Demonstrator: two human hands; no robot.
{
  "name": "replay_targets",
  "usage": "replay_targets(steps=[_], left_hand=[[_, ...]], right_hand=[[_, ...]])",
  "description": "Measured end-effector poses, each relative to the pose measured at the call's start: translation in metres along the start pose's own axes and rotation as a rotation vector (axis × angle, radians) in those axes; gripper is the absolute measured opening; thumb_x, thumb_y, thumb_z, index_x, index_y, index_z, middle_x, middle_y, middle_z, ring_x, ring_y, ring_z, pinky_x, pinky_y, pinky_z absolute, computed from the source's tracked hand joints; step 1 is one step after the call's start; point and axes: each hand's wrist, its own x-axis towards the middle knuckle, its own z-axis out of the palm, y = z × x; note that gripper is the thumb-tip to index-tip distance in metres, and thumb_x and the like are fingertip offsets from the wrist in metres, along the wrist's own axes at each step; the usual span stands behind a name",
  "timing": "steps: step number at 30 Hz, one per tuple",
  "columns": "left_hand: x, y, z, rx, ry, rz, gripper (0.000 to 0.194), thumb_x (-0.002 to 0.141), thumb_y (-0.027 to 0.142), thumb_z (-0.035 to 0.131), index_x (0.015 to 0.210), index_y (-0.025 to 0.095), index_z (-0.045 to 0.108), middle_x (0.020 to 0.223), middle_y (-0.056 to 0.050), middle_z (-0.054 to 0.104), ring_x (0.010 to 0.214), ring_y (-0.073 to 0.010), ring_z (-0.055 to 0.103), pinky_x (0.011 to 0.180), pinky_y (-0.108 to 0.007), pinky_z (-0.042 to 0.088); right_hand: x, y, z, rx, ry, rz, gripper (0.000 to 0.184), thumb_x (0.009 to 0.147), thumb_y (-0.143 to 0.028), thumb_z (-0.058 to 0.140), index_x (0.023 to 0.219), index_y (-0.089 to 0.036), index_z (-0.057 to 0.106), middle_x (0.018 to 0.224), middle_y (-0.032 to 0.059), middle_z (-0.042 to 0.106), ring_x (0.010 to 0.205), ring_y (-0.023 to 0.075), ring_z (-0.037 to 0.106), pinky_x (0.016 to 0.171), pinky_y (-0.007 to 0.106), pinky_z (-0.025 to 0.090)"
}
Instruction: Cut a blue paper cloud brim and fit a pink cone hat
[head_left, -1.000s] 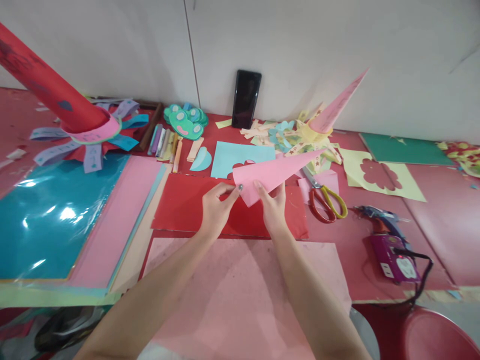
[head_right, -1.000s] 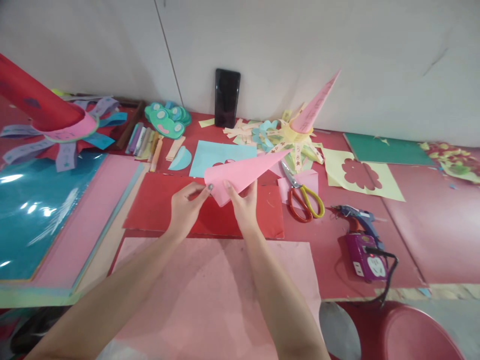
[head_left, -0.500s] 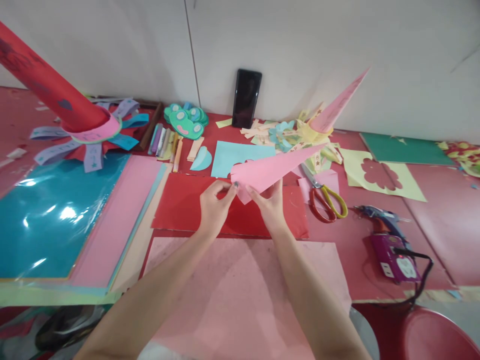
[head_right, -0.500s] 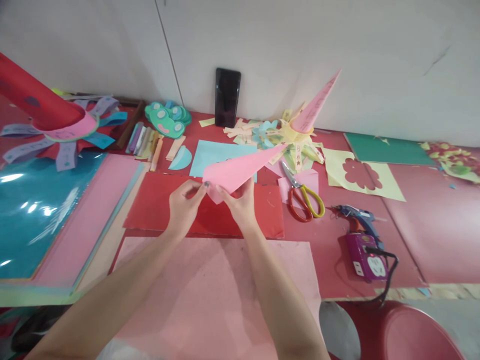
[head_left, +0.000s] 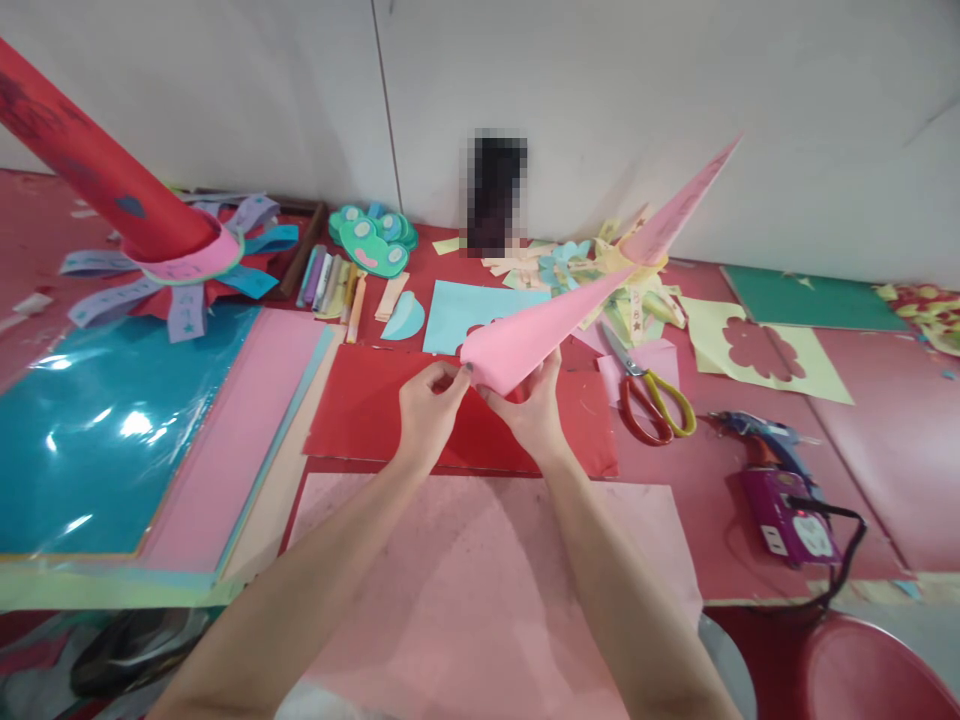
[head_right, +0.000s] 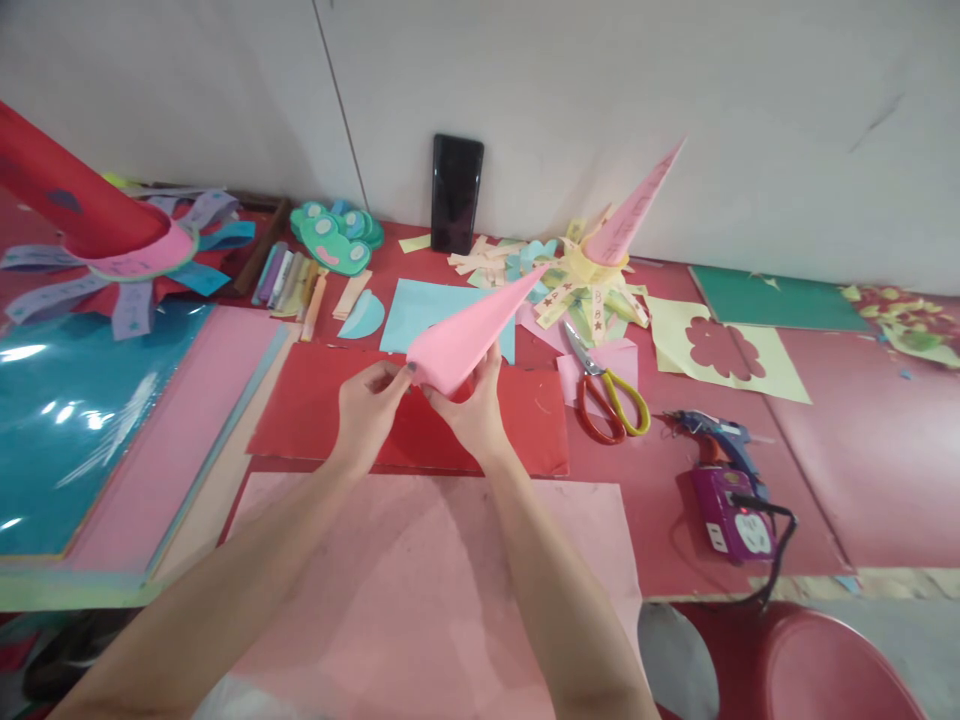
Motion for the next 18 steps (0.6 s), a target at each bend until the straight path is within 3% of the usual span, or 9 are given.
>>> replay_targets(steps=[4, 6, 11, 18], left_hand=[[0.001, -0.001, 0.000, -0.006, -0.002, -0.014, 0.026, 0.077, 0.035, 0.060, 0.057, 0.019, 0.057, 0.057, 0.003, 0.054, 0.058, -0.0107, 0.048, 0.057, -0.022, 0.038], [0.002, -0.001, -0.001, -0.024, -0.010, -0.015, 0.024, 0.078, 0.036, 0.060, 0.060, 0.019, 0.060, 0.060, 0.002, 0.057, 0.060, -0.0112, 0.051, 0.059, -0.023, 0.040], [0.004, -0.001, 0.000, -0.060, -0.065, -0.016, 0.025, 0.077, 0.041, 0.062, 0.064, 0.019, 0.064, 0.066, -0.001, 0.064, 0.068, -0.0140, 0.058, 0.065, -0.025, 0.044], [-0.003, -0.002, 0.003, 0.023, -0.232, 0.105, 0.027, 0.076, 0.045, 0.064, 0.066, 0.020, 0.064, 0.070, -0.002, 0.066, 0.068, -0.0151, 0.060, 0.067, -0.026, 0.047]], right_hand=[[0.000, 0.000, -0.001, 0.027, -0.007, 0.027, 0.098, 0.069, -0.030, 0.077, 0.144, -0.037, 0.014, 0.145, 0.0078, 0.037, 0.133, 0.0231, 0.040, 0.109, 0.047, 0.036], [0.001, 0.001, -0.003, 0.087, -0.010, 0.050, 0.091, 0.072, -0.035, 0.074, 0.143, -0.037, 0.017, 0.144, 0.0078, 0.040, 0.131, 0.0232, 0.043, 0.108, 0.047, 0.038], [0.004, 0.006, -0.008, 0.182, 0.093, 0.136, 0.061, 0.077, -0.042, 0.068, 0.132, -0.033, 0.041, 0.131, 0.0053, 0.055, 0.121, 0.0229, 0.053, 0.104, 0.046, 0.042], [0.007, 0.002, -0.010, 0.275, 0.260, 0.298, 0.040, 0.073, -0.042, 0.070, 0.107, -0.023, 0.062, 0.108, 0.0051, 0.067, 0.107, 0.0239, 0.061, 0.094, 0.042, 0.050]])
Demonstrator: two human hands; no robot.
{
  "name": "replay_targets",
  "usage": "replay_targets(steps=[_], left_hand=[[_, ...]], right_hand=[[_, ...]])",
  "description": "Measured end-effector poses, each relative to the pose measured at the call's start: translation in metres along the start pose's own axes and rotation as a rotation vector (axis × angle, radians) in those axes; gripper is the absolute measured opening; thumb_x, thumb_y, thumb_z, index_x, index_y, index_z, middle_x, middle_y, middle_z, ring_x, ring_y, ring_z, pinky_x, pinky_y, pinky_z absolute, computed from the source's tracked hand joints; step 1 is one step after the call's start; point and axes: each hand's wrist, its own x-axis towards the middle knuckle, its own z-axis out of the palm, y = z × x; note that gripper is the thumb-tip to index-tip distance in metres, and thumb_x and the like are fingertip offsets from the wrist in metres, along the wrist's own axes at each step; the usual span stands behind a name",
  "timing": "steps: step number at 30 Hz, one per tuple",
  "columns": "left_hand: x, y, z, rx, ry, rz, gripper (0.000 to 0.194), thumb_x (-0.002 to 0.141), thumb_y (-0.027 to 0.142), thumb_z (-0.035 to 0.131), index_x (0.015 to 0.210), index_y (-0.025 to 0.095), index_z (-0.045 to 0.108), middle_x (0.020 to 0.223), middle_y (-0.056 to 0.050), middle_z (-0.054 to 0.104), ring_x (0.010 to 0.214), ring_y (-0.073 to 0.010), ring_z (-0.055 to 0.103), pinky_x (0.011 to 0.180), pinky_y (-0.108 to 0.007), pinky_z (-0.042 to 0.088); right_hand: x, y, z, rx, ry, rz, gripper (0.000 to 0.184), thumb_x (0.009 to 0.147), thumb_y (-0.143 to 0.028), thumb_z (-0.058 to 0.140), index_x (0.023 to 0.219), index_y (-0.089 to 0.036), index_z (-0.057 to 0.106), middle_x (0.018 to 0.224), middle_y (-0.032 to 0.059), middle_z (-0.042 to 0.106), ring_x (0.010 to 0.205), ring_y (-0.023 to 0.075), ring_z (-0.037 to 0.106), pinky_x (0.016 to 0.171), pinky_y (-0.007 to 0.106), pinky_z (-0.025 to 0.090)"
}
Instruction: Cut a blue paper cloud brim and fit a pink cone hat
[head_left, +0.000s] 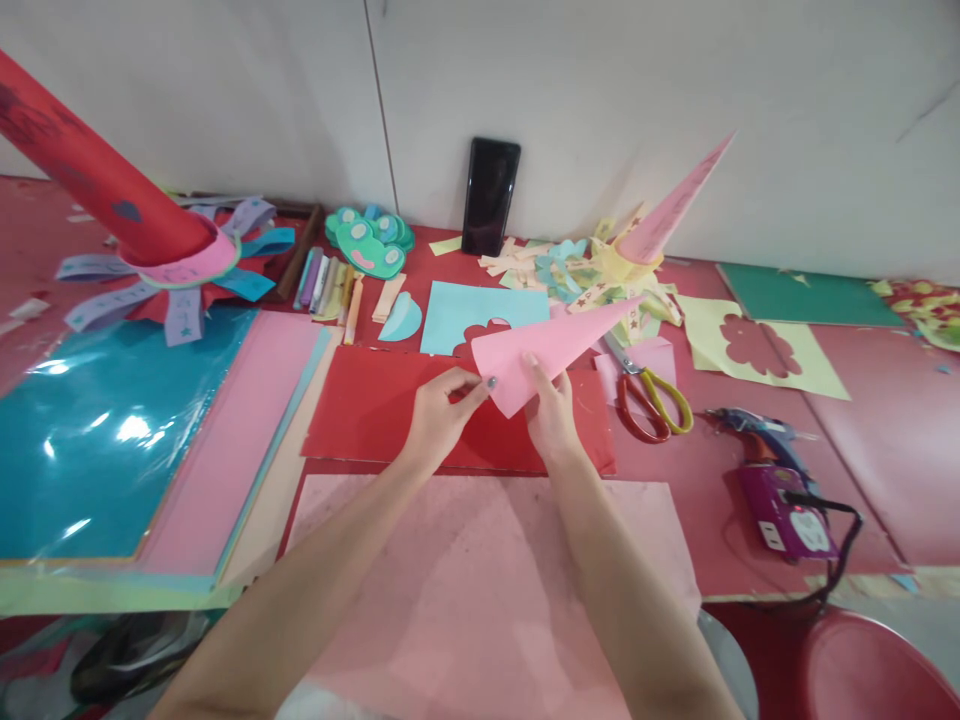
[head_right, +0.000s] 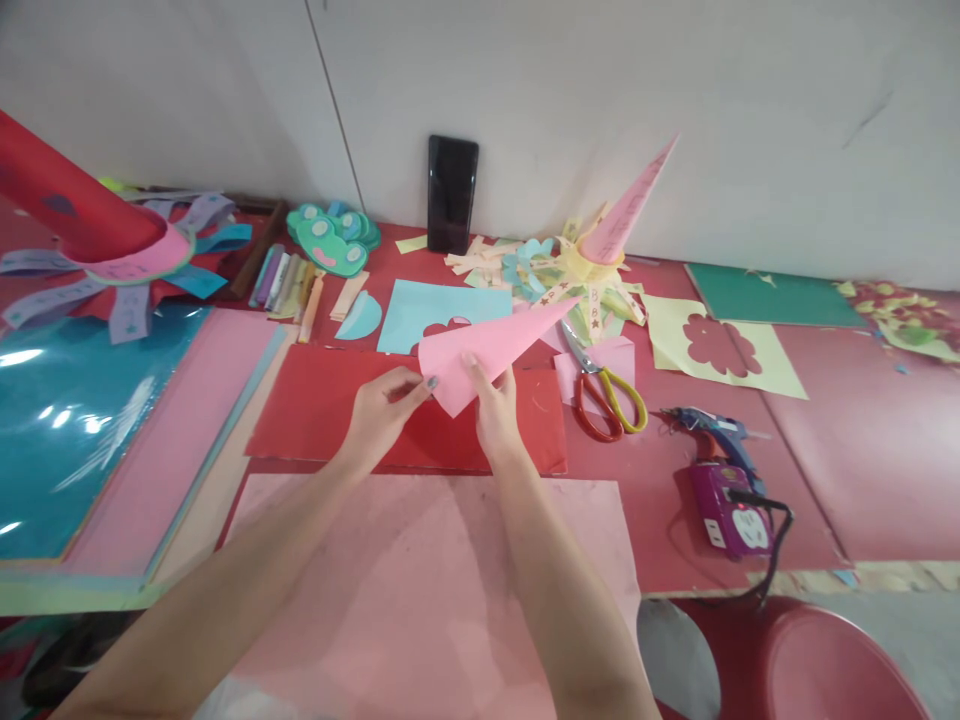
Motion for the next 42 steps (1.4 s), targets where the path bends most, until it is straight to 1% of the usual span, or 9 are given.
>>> replay_targets(steps=[4, 6, 9, 13, 16, 23, 27, 37, 42], left_hand=[[0.0000, -0.0018, 0.0028, -0.093, -0.097, -0.072, 0.027, 0.074, 0.047, 0.066, 0.076, 0.020, 0.068, 0.078, -0.005, 0.070, 0.075, -0.0179, 0.064, 0.071, -0.029, 0.050], [0.0022, -0.0018, 0.0033, -0.209, -0.093, -0.106, 0.031, 0.077, 0.050, 0.061, 0.078, 0.019, 0.068, 0.078, -0.005, 0.070, 0.072, -0.0178, 0.065, 0.071, -0.031, 0.052], [0.0053, -0.0005, 0.0021, -0.309, -0.068, -0.118, 0.037, 0.079, 0.053, 0.055, 0.070, 0.019, 0.065, 0.069, -0.004, 0.066, 0.063, -0.0155, 0.061, 0.066, -0.030, 0.052], [0.0052, 0.0020, -0.0007, -0.222, -0.020, -0.134, 0.036, 0.075, 0.050, 0.064, 0.057, 0.019, 0.060, 0.055, 0.000, 0.054, 0.055, -0.0115, 0.050, 0.057, -0.025, 0.044], [0.0032, 0.0038, -0.0009, -0.194, 0.003, -0.146, 0.029, 0.073, 0.048, 0.067, 0.067, 0.020, 0.067, 0.058, 0.001, 0.054, 0.054, -0.0107, 0.047, 0.053, -0.025, 0.040], [0.0016, 0.0051, 0.0007, -0.168, 0.040, -0.106, 0.030, 0.074, 0.047, 0.066, 0.063, 0.020, 0.065, 0.061, 0.000, 0.061, 0.061, -0.0132, 0.056, 0.062, -0.025, 0.045], [0.0015, 0.0033, 0.0011, -0.155, 0.027, -0.099, 0.033, 0.075, 0.050, 0.064, 0.063, 0.020, 0.065, 0.064, -0.002, 0.066, 0.065, -0.0153, 0.060, 0.064, -0.026, 0.048], [0.0008, 0.0000, 0.0034, -0.042, 0.001, -0.099, 0.040, 0.075, 0.053, 0.062, 0.055, 0.019, 0.063, 0.056, 0.000, 0.061, 0.058, -0.0137, 0.054, 0.055, -0.024, 0.042], [0.0006, -0.0001, 0.0050, -0.080, -0.010, -0.114, 0.038, 0.074, 0.052, 0.064, 0.057, 0.019, 0.064, 0.059, -0.001, 0.063, 0.061, -0.0149, 0.059, 0.059, -0.025, 0.045]], right_hand=[[0.0022, -0.0057, -0.0015, 0.078, -0.014, 0.040, 0.036, 0.074, -0.043, 0.068, 0.102, -0.021, 0.064, 0.107, 0.0060, 0.068, 0.106, 0.0247, 0.062, 0.093, 0.042, 0.050], [0.0034, -0.0060, -0.0030, 0.087, -0.024, 0.038, 0.035, 0.074, -0.043, 0.068, 0.100, -0.021, 0.064, 0.107, 0.0060, 0.068, 0.106, 0.0252, 0.061, 0.094, 0.042, 0.050], [0.0040, -0.0040, -0.0052, 0.084, -0.053, 0.059, 0.032, 0.073, -0.042, 0.069, 0.097, -0.020, 0.065, 0.103, 0.0063, 0.070, 0.104, 0.0261, 0.063, 0.093, 0.043, 0.050], [0.0023, -0.0014, -0.0058, 0.059, -0.118, 0.109, 0.035, 0.072, -0.041, 0.070, 0.099, -0.020, 0.064, 0.103, 0.0068, 0.070, 0.101, 0.0273, 0.064, 0.091, 0.045, 0.051], [0.0012, -0.0009, -0.0041, 0.027, -0.149, 0.095, 0.038, 0.074, -0.042, 0.069, 0.105, -0.022, 0.063, 0.109, 0.0062, 0.068, 0.108, 0.0267, 0.061, 0.094, 0.044, 0.050], [0.0021, -0.0024, 0.0022, -0.047, -0.173, -0.043, 0.062, 0.070, -0.040, 0.073, 0.126, -0.033, 0.048, 0.124, 0.0023, 0.060, 0.112, 0.0208, 0.059, 0.100, 0.042, 0.048], [0.0016, -0.0018, 0.0032, -0.065, -0.167, -0.121, 0.076, 0.068, -0.037, 0.076, 0.134, -0.035, 0.038, 0.131, 0.0036, 0.055, 0.114, 0.0202, 0.058, 0.100, 0.041, 0.047], [-0.0012, 0.0014, 0.0004, -0.122, -0.040, -0.123, 0.068, 0.074, -0.040, 0.070, 0.134, -0.033, 0.038, 0.125, 0.0040, 0.057, 0.111, 0.0199, 0.058, 0.095, 0.039, 0.051], [-0.0008, 0.0028, -0.0004, -0.143, -0.018, -0.144, 0.067, 0.075, -0.041, 0.069, 0.134, -0.033, 0.038, 0.129, 0.0039, 0.053, 0.117, 0.0202, 0.054, 0.099, 0.040, 0.048]])
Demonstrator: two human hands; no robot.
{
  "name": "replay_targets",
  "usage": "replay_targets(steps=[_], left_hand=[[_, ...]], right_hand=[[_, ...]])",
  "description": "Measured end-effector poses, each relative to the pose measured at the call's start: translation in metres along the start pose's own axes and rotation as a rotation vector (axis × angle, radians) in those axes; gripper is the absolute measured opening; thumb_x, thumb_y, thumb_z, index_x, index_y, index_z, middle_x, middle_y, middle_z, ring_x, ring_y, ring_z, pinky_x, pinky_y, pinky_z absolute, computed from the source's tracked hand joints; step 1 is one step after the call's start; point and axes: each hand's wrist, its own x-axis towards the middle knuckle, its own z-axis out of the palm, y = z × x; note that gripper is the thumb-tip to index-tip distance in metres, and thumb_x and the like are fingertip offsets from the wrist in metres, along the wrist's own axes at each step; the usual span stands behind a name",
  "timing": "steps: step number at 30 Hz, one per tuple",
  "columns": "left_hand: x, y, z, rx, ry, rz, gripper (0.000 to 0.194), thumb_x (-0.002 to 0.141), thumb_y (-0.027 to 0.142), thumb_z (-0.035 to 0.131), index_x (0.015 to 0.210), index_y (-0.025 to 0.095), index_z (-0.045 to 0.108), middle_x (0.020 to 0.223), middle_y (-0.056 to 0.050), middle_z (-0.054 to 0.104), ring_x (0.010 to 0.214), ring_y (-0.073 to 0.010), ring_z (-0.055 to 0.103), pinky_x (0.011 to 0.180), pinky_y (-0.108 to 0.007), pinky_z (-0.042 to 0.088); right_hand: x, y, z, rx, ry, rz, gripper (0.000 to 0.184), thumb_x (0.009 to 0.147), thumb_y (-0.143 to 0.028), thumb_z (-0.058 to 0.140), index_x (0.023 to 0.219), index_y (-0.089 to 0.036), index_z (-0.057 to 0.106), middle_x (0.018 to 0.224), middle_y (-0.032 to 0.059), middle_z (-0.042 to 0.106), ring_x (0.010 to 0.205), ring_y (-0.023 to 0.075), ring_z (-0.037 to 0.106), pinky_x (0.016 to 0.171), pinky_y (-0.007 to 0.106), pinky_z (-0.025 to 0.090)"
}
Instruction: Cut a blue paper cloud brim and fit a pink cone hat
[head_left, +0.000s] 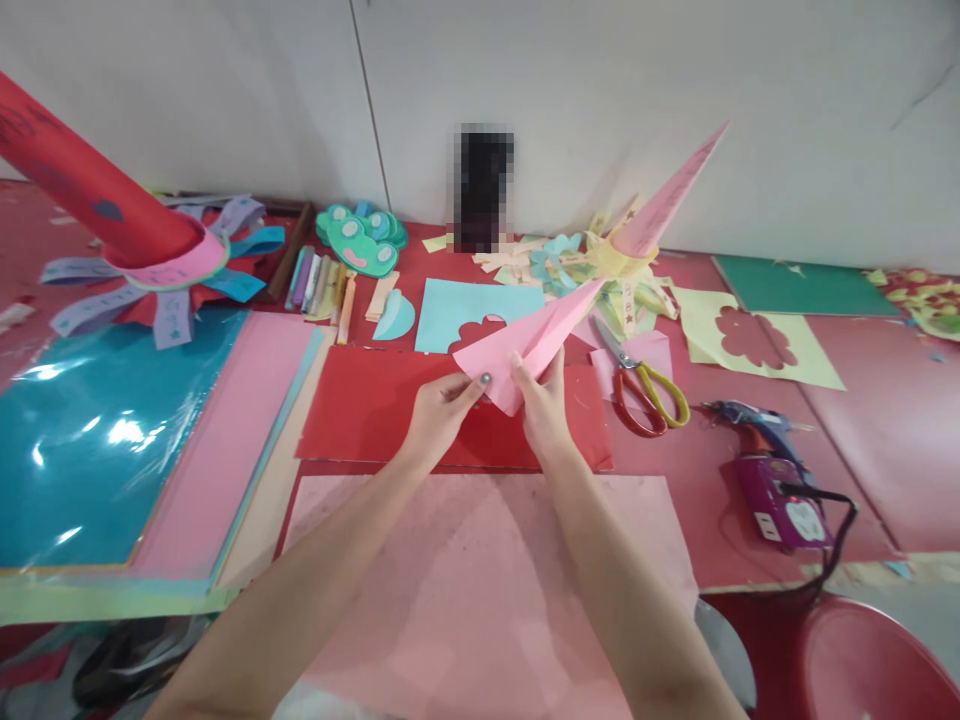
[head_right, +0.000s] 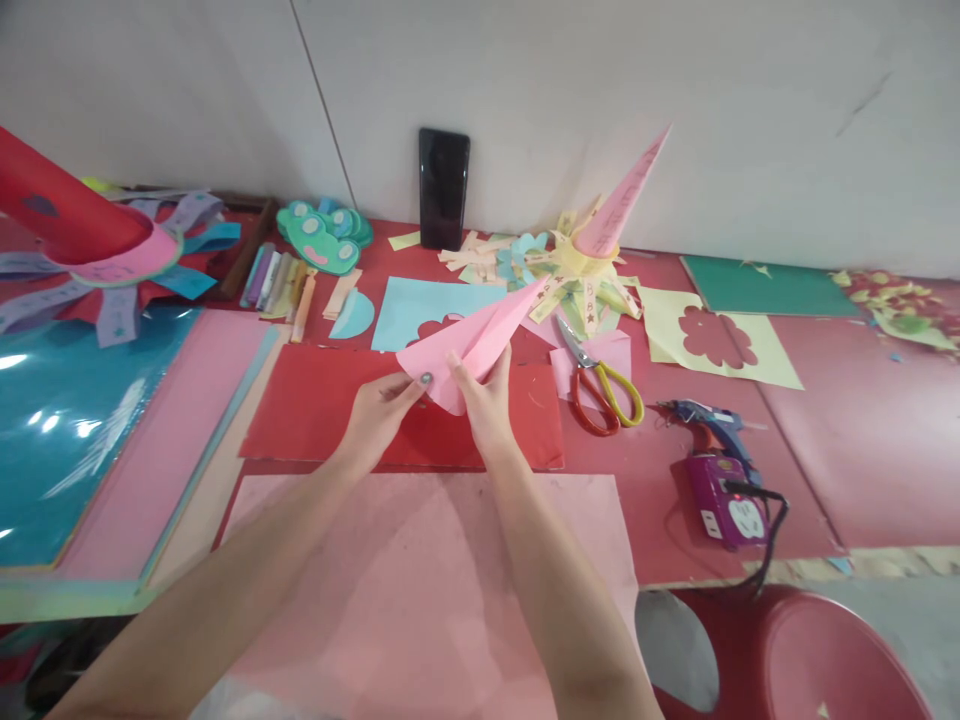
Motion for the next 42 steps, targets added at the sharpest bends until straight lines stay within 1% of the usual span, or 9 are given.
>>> replay_targets(steps=[7, 10, 15, 20, 26, 29, 33, 38, 42], left_hand=[[-0.001, 0.001, 0.002, -0.186, -0.120, -0.035, 0.032, 0.069, 0.045, 0.073, 0.089, 0.020, 0.073, 0.087, -0.006, 0.074, 0.084, -0.0209, 0.068, 0.077, -0.033, 0.054], [-0.002, 0.003, 0.002, -0.182, -0.119, -0.061, 0.031, 0.068, 0.043, 0.073, 0.089, 0.020, 0.073, 0.086, -0.006, 0.074, 0.086, -0.0219, 0.069, 0.078, -0.034, 0.054], [0.000, -0.001, 0.002, -0.160, -0.107, -0.089, 0.024, 0.070, 0.045, 0.072, 0.073, 0.020, 0.072, 0.073, -0.004, 0.073, 0.074, -0.0208, 0.070, 0.074, -0.034, 0.055], [0.000, -0.007, 0.004, -0.237, -0.237, -0.085, 0.025, 0.071, 0.040, 0.072, 0.088, 0.021, 0.071, 0.087, -0.005, 0.074, 0.083, -0.0200, 0.070, 0.082, -0.034, 0.054], [0.001, -0.004, 0.004, -0.414, -0.087, -0.110, 0.036, 0.079, 0.052, 0.058, 0.087, 0.018, 0.067, 0.082, -0.007, 0.072, 0.079, -0.0216, 0.069, 0.076, -0.036, 0.055], [0.002, -0.002, 0.003, -0.367, -0.070, -0.096, 0.033, 0.075, 0.051, 0.064, 0.078, 0.018, 0.066, 0.076, -0.005, 0.071, 0.074, -0.0208, 0.069, 0.074, -0.035, 0.055], [0.000, -0.002, 0.003, -0.216, -0.041, -0.100, 0.030, 0.072, 0.045, 0.068, 0.063, 0.018, 0.061, 0.064, -0.002, 0.068, 0.067, -0.0177, 0.068, 0.071, -0.030, 0.054], [-0.001, -0.004, 0.003, -0.161, 0.059, -0.062, 0.027, 0.074, 0.042, 0.068, 0.064, 0.018, 0.061, 0.065, 0.000, 0.065, 0.068, -0.0154, 0.066, 0.068, -0.026, 0.053], [-0.001, -0.003, 0.003, -0.173, 0.078, -0.035, 0.029, 0.074, 0.044, 0.068, 0.065, 0.018, 0.061, 0.065, 0.000, 0.063, 0.066, -0.0146, 0.064, 0.067, -0.026, 0.054]], right_hand=[[0.001, 0.002, -0.003, -0.100, 0.046, -0.054, 0.070, 0.072, -0.043, 0.070, 0.133, -0.032, 0.039, 0.132, 0.0057, 0.050, 0.130, 0.0229, 0.042, 0.104, 0.044, 0.043], [0.000, 0.001, -0.003, -0.149, 0.068, -0.087, 0.070, 0.071, -0.042, 0.071, 0.133, -0.031, 0.040, 0.133, 0.0061, 0.049, 0.132, 0.0234, 0.039, 0.105, 0.044, 0.042], [-0.001, -0.001, -0.002, -0.161, 0.080, -0.096, 0.064, 0.074, -0.041, 0.069, 0.131, -0.031, 0.042, 0.129, 0.0058, 0.052, 0.129, 0.0229, 0.043, 0.105, 0.043, 0.042], [0.003, -0.003, -0.002, -0.074, 0.118, -0.071, 0.056, 0.074, -0.037, 0.070, 0.125, -0.029, 0.048, 0.120, 0.0045, 0.056, 0.118, 0.0212, 0.053, 0.102, 0.041, 0.044], [0.007, -0.004, -0.003, 0.099, 0.112, 0.029, 0.048, 0.072, -0.034, 0.072, 0.116, -0.027, 0.055, 0.107, 0.0019, 0.062, 0.101, 0.0186, 0.061, 0.091, 0.036, 0.051], [0.007, -0.004, -0.003, 0.113, 0.099, 0.043, 0.046, 0.071, -0.034, 0.072, 0.114, -0.027, 0.056, 0.104, 0.0011, 0.062, 0.098, 0.0179, 0.061, 0.088, 0.035, 0.052], [0.006, -0.006, -0.002, 0.027, 0.093, -0.037, 0.049, 0.071, -0.034, 0.072, 0.116, -0.027, 0.054, 0.105, 0.0017, 0.061, 0.099, 0.0181, 0.061, 0.089, 0.036, 0.051], [0.001, -0.009, -0.002, -0.188, 0.111, -0.189, 0.055, 0.071, -0.034, 0.073, 0.120, -0.025, 0.049, 0.111, 0.0047, 0.057, 0.108, 0.0211, 0.057, 0.097, 0.040, 0.047], [-0.002, -0.013, -0.001, -0.299, 0.131, -0.232, 0.059, 0.072, -0.035, 0.071, 0.124, -0.025, 0.046, 0.116, 0.0069, 0.055, 0.114, 0.0231, 0.054, 0.100, 0.043, 0.044]])
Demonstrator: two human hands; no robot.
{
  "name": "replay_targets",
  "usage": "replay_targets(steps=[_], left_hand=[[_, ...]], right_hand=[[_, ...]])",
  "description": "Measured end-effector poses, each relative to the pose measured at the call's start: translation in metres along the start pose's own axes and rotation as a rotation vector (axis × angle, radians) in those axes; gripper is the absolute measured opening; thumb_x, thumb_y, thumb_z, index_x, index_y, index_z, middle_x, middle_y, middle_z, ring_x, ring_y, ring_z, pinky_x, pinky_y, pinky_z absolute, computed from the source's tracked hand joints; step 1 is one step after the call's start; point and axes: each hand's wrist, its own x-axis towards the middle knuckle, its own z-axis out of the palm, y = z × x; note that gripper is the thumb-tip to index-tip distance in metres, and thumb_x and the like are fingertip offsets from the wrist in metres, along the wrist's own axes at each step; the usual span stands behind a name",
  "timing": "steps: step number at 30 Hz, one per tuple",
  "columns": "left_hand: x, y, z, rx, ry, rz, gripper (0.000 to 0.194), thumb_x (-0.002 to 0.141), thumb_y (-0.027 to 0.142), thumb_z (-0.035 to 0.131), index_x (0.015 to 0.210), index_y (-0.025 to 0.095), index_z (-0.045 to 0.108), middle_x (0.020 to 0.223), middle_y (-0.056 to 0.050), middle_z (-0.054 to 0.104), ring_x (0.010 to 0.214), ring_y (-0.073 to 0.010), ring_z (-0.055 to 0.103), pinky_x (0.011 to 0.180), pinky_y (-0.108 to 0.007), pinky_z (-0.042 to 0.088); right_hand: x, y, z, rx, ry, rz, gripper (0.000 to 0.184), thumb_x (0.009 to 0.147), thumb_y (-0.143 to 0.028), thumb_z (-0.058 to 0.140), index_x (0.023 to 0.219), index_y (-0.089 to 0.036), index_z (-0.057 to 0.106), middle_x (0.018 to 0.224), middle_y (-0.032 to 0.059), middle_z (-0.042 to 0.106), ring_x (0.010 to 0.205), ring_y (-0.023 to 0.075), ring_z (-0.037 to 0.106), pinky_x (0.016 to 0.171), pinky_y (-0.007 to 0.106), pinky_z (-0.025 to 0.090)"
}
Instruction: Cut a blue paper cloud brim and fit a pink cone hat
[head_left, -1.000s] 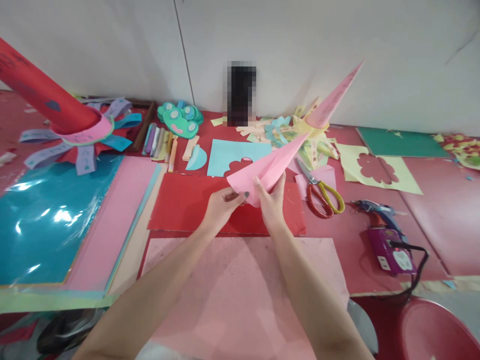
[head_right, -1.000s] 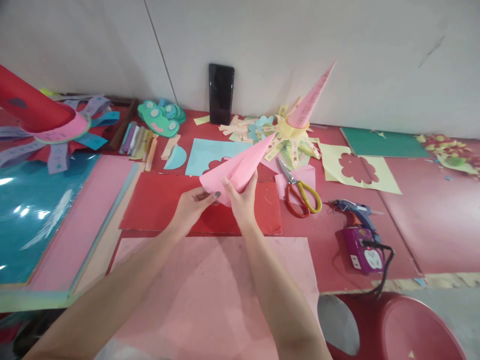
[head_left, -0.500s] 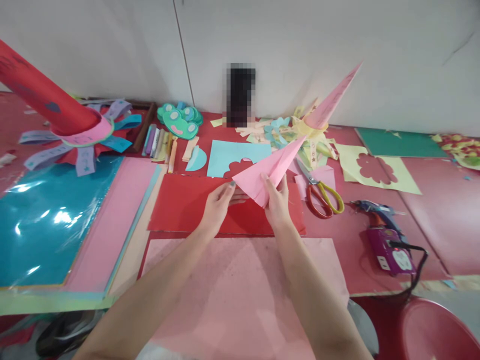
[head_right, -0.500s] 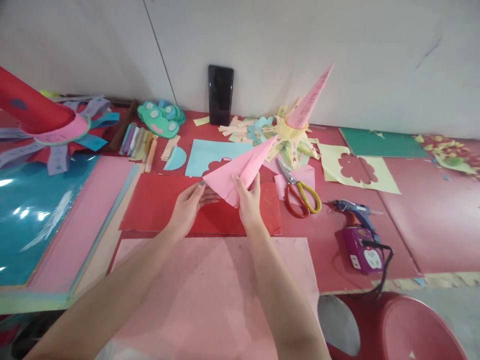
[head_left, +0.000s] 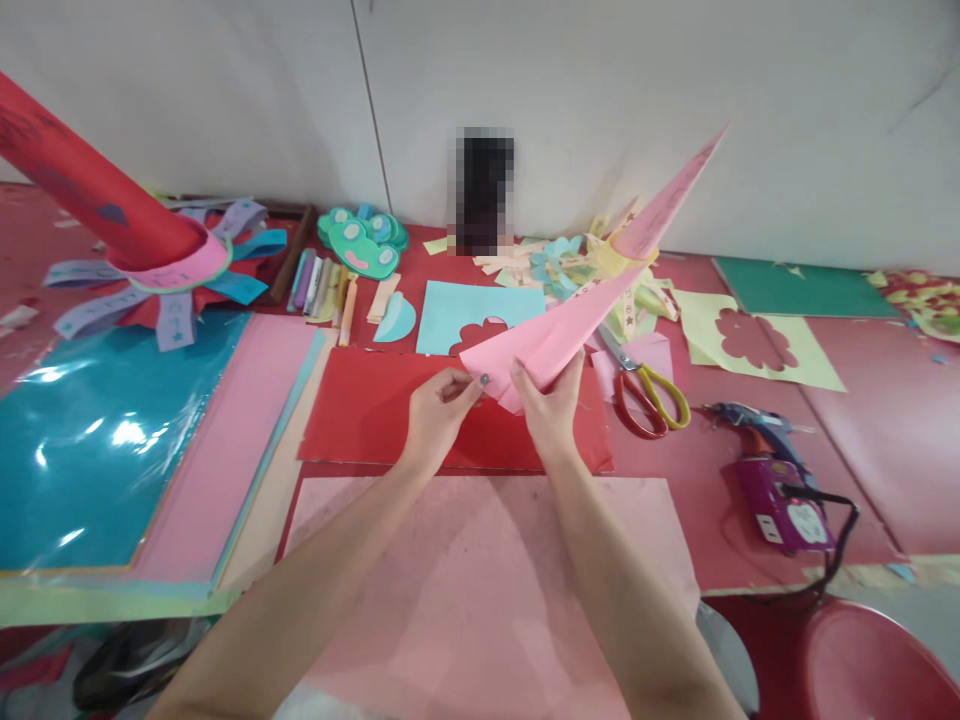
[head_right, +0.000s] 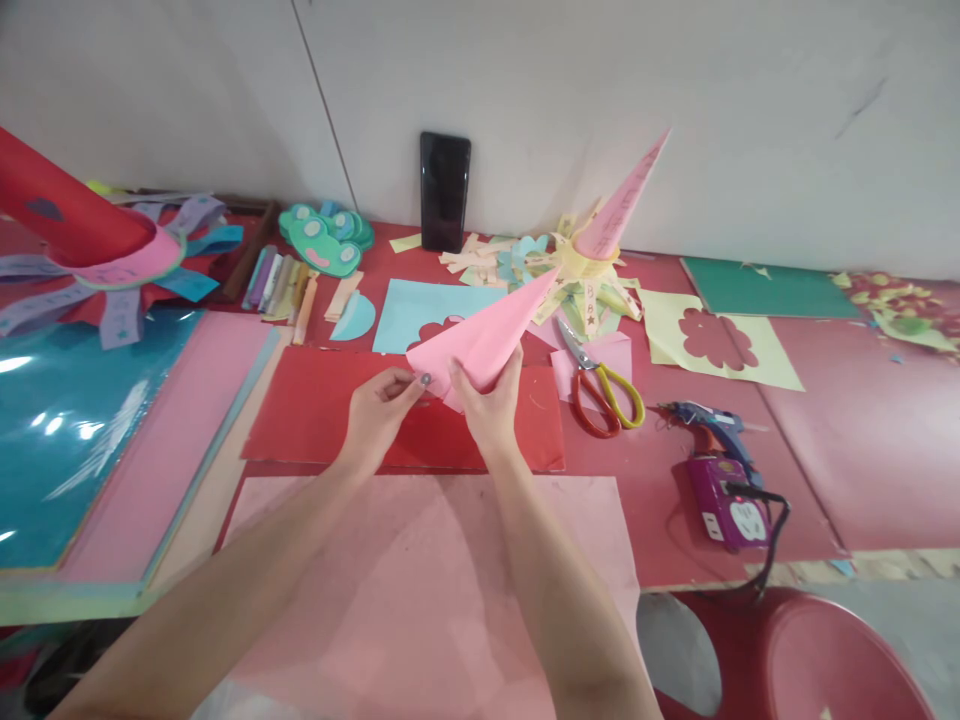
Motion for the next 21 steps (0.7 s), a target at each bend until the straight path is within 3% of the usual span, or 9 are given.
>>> replay_targets(steps=[5, 12, 21], left_hand=[[-0.0008, 0.0020, 0.0006, -0.079, -0.041, 0.049, 0.034, 0.083, 0.049, 0.054, 0.075, 0.018, 0.064, 0.079, -0.004, 0.068, 0.067, -0.0154, 0.066, 0.068, -0.029, 0.056], [0.0002, 0.0016, 0.0005, -0.220, -0.062, -0.057, 0.025, 0.076, 0.042, 0.067, 0.073, 0.018, 0.065, 0.077, -0.001, 0.067, 0.075, -0.0145, 0.066, 0.078, -0.031, 0.056], [0.0035, -0.0006, 0.0019, -0.348, -0.133, -0.239, 0.032, 0.065, 0.043, 0.075, 0.064, 0.017, 0.058, 0.069, 0.001, 0.063, 0.067, -0.0130, 0.064, 0.079, -0.034, 0.055]], right_hand=[[-0.0003, 0.0005, 0.0004, -0.008, 0.001, 0.006, 0.061, 0.073, -0.036, 0.071, 0.126, -0.025, 0.044, 0.120, 0.0078, 0.054, 0.118, 0.0237, 0.052, 0.103, 0.045, 0.042], [-0.0013, 0.0036, 0.0013, 0.078, -0.010, 0.030, 0.062, 0.074, -0.038, 0.070, 0.128, -0.026, 0.044, 0.121, 0.0067, 0.055, 0.113, 0.0218, 0.055, 0.099, 0.042, 0.046], [-0.0006, 0.0075, 0.0032, 0.311, -0.046, 0.125, 0.057, 0.075, -0.033, 0.070, 0.128, -0.031, 0.047, 0.117, 0.0032, 0.058, 0.107, 0.0187, 0.058, 0.095, 0.039, 0.049]])
